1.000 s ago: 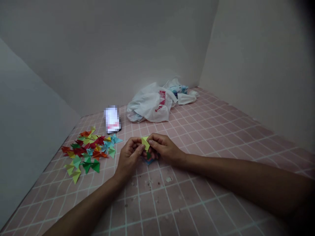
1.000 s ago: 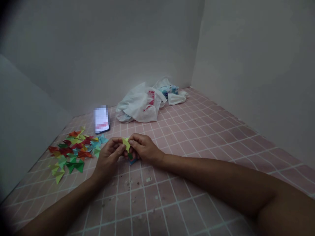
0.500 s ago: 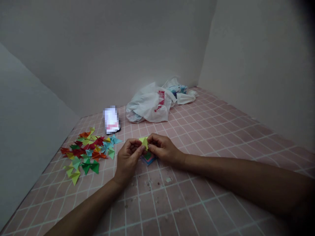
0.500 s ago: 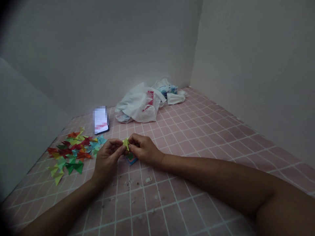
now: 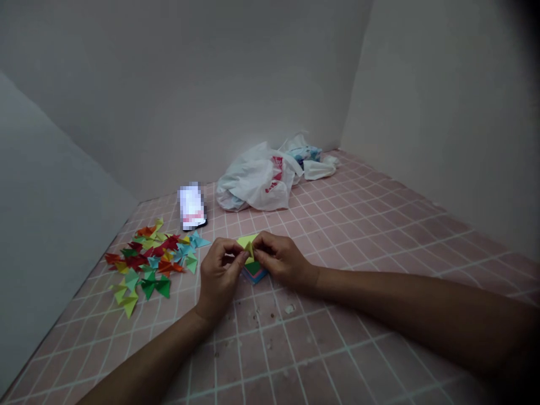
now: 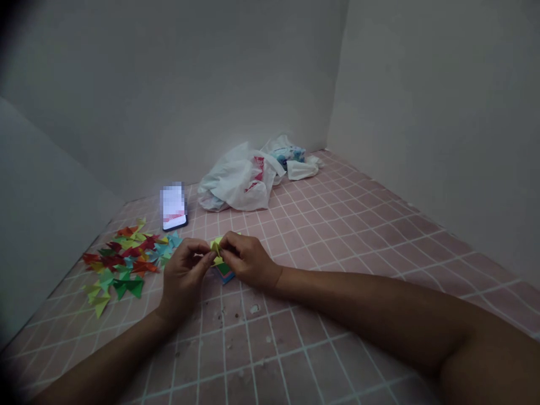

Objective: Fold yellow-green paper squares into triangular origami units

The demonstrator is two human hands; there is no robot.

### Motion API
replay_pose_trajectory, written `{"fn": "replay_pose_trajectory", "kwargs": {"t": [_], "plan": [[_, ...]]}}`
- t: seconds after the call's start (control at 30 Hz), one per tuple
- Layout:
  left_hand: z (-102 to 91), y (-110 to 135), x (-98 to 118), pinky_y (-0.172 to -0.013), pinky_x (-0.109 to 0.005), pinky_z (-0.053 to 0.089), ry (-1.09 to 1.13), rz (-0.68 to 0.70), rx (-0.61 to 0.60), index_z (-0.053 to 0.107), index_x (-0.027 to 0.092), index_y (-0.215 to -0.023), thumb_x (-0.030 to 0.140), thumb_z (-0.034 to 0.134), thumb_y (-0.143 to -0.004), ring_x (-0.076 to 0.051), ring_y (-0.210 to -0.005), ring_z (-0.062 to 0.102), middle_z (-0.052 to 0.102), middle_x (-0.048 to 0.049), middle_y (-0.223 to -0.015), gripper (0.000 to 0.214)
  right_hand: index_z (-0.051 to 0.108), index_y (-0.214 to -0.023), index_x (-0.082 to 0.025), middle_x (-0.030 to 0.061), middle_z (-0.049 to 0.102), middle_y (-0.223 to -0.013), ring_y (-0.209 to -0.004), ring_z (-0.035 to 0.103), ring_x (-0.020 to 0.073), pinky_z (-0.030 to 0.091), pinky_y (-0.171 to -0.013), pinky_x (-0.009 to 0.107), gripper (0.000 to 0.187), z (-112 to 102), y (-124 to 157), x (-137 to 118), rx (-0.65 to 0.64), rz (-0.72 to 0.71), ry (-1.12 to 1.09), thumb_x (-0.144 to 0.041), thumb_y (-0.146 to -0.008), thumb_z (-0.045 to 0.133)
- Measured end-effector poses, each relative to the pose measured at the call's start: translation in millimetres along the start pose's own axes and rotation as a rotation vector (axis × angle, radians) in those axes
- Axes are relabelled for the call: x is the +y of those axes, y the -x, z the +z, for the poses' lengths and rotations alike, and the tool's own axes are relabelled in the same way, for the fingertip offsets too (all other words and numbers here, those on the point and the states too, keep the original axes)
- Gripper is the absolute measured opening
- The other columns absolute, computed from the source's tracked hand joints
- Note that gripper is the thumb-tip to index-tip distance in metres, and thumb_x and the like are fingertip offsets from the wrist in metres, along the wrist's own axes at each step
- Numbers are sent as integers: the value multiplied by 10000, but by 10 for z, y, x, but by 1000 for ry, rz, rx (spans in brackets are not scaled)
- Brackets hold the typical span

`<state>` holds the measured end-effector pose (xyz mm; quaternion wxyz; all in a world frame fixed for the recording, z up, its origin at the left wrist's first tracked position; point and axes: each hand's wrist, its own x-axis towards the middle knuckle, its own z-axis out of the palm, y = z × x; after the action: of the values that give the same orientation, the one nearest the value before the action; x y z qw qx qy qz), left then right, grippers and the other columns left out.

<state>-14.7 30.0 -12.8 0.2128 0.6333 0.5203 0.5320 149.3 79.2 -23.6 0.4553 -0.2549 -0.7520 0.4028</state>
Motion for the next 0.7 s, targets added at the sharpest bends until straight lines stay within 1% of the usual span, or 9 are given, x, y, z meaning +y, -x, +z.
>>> {"fn": "replay_pose_trajectory", "kwargs": {"t": [0.07, 0.17, 0.4, 0.57, 0.63, 0.7], "plan": [[-6, 4, 13, -652, -232, 499, -76, 77, 14, 613, 196, -807, 215, 682, -852, -135, -739, 585, 588, 3, -804, 86, 518, -772, -186, -10, 544, -713, -643, 499, 119, 398, -608, 242, 93, 1, 1, -14, 9, -14, 11, -174, -863, 527], [-14, 14, 19, -653, -235, 494, -132, 148, 8, 609, 201, -836, 191, 661, -872, -128, -713, 587, 600, 5, -793, 64, 519, -781, -188, -13, 538, -710, -628, 491, 115, 399, -602, 241, 84, 2, 5, -39, 21, -33, -1, -174, -863, 526], [-33, 11, 21, -710, -279, 497, -229, 331, 40, 606, 210, -862, 149, 657, -866, -157, -781, 619, 639, -14, -833, 79, 523, -817, -196, -23, 552, -690, -612, 518, 111, 431, -590, 234, 64, 38, 25, -29, 24, 72, -146, -223, -871, 544], [-37, 9, 50, -725, -282, 492, -261, 359, 8, 617, 213, -908, 133, 639, -876, -160, -777, 623, 659, -16, -833, 88, 524, -834, -197, -22, 562, -695, -613, 533, 111, 444, -597, 239, 49, 48, 34, -15, 31, 56, -176, -204, -882, 533], [-38, 9, 67, -738, -285, 493, -260, 373, -13, 619, 211, -916, 130, 623, -884, -164, -792, 626, 661, -21, -839, 86, 530, -840, -196, -18, 564, -709, -621, 531, 113, 441, -603, 241, 44, 39, 36, -28, 31, 19, -140, -186, -883, 530], [-38, 9, 82, -738, -291, 498, -255, 382, -27, 615, 209, -920, 160, 642, -875, -170, -796, 628, 658, -25, -843, 71, 540, -842, -197, -6, 577, -739, -649, 539, 121, 439, -624, 249, 53, 26, 40, -43, 34, -29, -66, -171, -887, 525]]}}
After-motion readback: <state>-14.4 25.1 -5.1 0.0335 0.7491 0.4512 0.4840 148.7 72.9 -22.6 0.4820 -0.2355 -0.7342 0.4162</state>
